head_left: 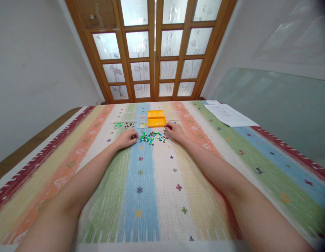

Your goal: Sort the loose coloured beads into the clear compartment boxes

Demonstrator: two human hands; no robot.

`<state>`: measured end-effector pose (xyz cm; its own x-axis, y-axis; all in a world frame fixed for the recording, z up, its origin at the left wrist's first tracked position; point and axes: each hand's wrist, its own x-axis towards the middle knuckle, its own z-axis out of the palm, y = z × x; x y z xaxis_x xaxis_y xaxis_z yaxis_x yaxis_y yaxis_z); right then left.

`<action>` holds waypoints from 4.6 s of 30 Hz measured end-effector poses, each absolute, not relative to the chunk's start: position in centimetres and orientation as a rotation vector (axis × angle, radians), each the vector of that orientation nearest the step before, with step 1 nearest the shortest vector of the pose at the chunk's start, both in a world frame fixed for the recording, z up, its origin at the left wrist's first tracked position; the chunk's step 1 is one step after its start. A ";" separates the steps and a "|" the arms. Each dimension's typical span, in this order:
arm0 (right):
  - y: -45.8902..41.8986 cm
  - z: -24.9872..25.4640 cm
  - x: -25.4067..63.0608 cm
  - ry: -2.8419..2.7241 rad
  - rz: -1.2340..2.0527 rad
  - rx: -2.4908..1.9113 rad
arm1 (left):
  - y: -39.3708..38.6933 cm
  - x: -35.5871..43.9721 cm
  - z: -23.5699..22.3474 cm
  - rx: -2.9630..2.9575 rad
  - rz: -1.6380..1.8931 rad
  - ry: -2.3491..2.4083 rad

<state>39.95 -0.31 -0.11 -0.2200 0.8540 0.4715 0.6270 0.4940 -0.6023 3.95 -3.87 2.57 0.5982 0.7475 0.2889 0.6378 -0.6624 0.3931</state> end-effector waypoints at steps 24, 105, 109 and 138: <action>-6.4 3.1 33.6 -2.210 0.443 -0.840 | -6.1 9.2 2.6 2.218 0.984 1.203; -0.8 -0.2 37.0 -2.098 0.079 -1.039 | -5.1 8.0 0.4 2.706 0.732 1.292; 0.0 -0.7 37.4 -2.041 0.050 -1.101 | -4.7 7.9 -0.1 2.723 0.727 1.304; -1.4 0.3 37.3 -2.173 0.149 -1.034 | -5.2 7.3 1.5 2.841 0.701 1.288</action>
<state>37.30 -1.38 0.29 -0.4239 0.7155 0.5553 0.6328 0.6727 -0.3836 7.26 -5.17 1.54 0.5794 0.7034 0.4118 0.7278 -0.6740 0.1271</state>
